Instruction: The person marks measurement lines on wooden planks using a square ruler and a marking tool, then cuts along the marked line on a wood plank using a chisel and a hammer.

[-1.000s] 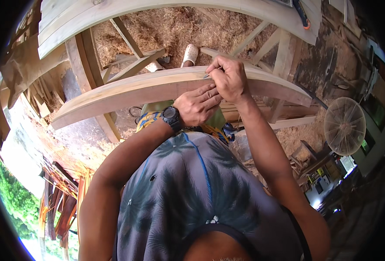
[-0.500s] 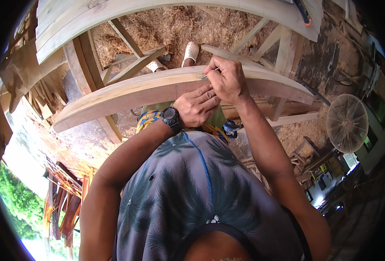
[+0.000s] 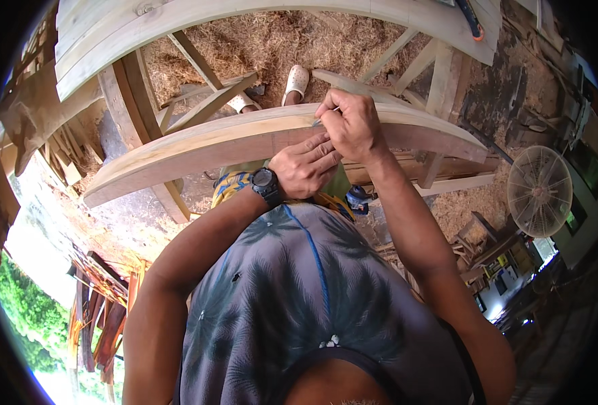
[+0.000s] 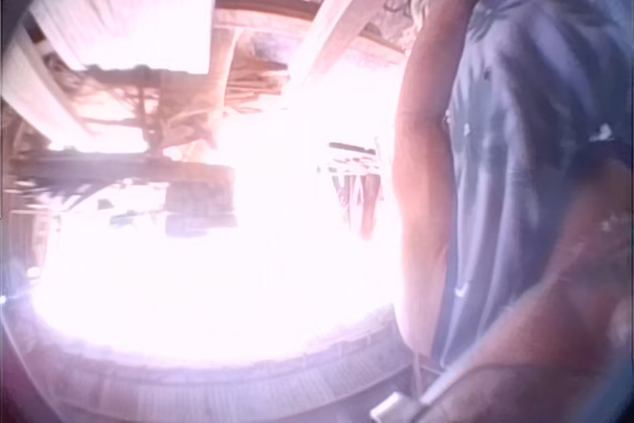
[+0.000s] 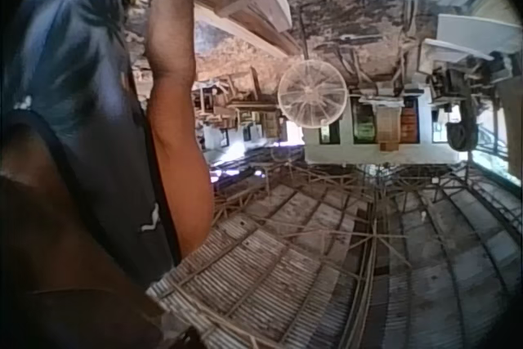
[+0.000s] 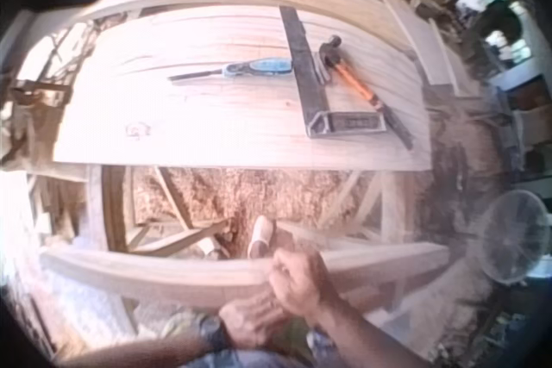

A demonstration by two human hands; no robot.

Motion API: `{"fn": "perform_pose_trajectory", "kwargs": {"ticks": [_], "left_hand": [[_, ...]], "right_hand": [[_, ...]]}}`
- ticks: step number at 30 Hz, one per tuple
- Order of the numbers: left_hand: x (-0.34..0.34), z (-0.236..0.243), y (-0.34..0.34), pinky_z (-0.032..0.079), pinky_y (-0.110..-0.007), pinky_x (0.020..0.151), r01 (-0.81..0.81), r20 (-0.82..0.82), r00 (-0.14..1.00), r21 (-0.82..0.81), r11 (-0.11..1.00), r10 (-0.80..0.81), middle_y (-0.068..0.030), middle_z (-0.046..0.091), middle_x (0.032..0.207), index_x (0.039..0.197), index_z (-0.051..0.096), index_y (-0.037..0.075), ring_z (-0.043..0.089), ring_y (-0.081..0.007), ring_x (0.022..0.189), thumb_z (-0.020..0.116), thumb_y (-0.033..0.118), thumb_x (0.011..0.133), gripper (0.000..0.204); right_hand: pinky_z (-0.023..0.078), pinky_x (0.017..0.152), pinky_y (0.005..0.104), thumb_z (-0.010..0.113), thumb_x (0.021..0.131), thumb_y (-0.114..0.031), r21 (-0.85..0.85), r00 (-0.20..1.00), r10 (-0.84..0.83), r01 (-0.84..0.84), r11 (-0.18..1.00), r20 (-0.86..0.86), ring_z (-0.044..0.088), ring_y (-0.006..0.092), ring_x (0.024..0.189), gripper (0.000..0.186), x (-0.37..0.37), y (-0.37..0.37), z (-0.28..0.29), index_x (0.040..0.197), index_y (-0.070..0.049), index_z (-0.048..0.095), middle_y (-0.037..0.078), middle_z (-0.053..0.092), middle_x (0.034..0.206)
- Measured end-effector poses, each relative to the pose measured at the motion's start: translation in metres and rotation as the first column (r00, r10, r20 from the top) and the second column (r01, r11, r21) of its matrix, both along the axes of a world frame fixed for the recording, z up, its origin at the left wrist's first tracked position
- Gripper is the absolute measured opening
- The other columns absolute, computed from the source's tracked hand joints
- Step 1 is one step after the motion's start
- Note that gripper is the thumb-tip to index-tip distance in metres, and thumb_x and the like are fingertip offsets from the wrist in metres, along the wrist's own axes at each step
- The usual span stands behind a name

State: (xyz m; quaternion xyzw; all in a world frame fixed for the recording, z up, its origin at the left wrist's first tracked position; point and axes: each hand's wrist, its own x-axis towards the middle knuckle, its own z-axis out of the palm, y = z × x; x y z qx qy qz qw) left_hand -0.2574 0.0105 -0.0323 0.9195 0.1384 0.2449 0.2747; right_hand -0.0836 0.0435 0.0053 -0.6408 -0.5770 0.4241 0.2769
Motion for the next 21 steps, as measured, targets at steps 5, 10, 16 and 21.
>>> {"fn": "perform_pose_trajectory", "kwargs": {"ticks": [5, 10, 16, 21], "left_hand": [[0.001, 0.002, 0.001, 0.05, -0.042, 0.108, -0.048, 0.03, 0.998, 0.028, 0.998, 0.047, -0.0069, 0.071, 0.107, 0.094, 0.075, 0.003, 0.068, -0.0247, 0.113, 0.063, 0.02, 0.062, 0.038], [0.002, 0.005, 0.004, 0.05, -0.042, 0.108, -0.048, 0.032, 0.998, 0.02, 0.999, 0.047, -0.0075, 0.071, 0.107, 0.095, 0.075, 0.004, 0.067, -0.0255, 0.114, 0.063, 0.019, 0.065, 0.036], [-0.009, -0.024, -0.026, 0.051, -0.043, 0.106, 0.063, -0.131, 0.988, -0.1, 0.993, -0.076, -0.0103, 0.07, 0.118, 0.105, 0.076, 0.008, 0.066, -0.0276, 0.117, 0.065, 0.018, 0.067, 0.04], [-0.006, -0.018, -0.021, 0.052, -0.046, 0.104, 0.048, -0.14, 0.989, -0.047, 0.998, -0.054, -0.0115, 0.069, 0.12, 0.109, 0.075, 0.009, 0.065, -0.0284, 0.116, 0.065, 0.018, 0.07, 0.041]], "right_hand": [[0.045, 0.053, 0.0349, 0.054, 0.081, -0.005, -0.052, 1.0, 0.012, -0.011, 0.999, 0.022, 0.059, 0.0185, 0.055, 0.015, 0.0, 0.001, 0.004, 0.077, 0.003, 0.065, 0.015, 0.062, 0.062], [0.045, 0.054, 0.0332, 0.054, 0.081, -0.005, -0.062, 1.0, -0.019, 0.02, 0.998, 0.005, 0.06, 0.0165, 0.057, 0.015, -0.003, 0.003, 0.003, 0.078, 0.003, 0.066, 0.014, 0.064, 0.065], [0.045, 0.055, 0.0329, 0.056, 0.081, -0.005, -0.073, 0.994, 0.056, -0.062, 0.995, -0.091, 0.06, 0.0155, 0.059, 0.013, -0.055, 0.014, 0.01, 0.078, 0.002, 0.067, 0.013, 0.065, 0.066], [0.045, 0.055, 0.0355, 0.056, 0.081, -0.006, -0.111, 0.999, -0.013, 0.008, 0.994, -0.046, 0.06, 0.0193, 0.056, 0.014, -0.055, 0.012, 0.002, 0.077, 0.001, 0.066, 0.015, 0.064, 0.064]]}}
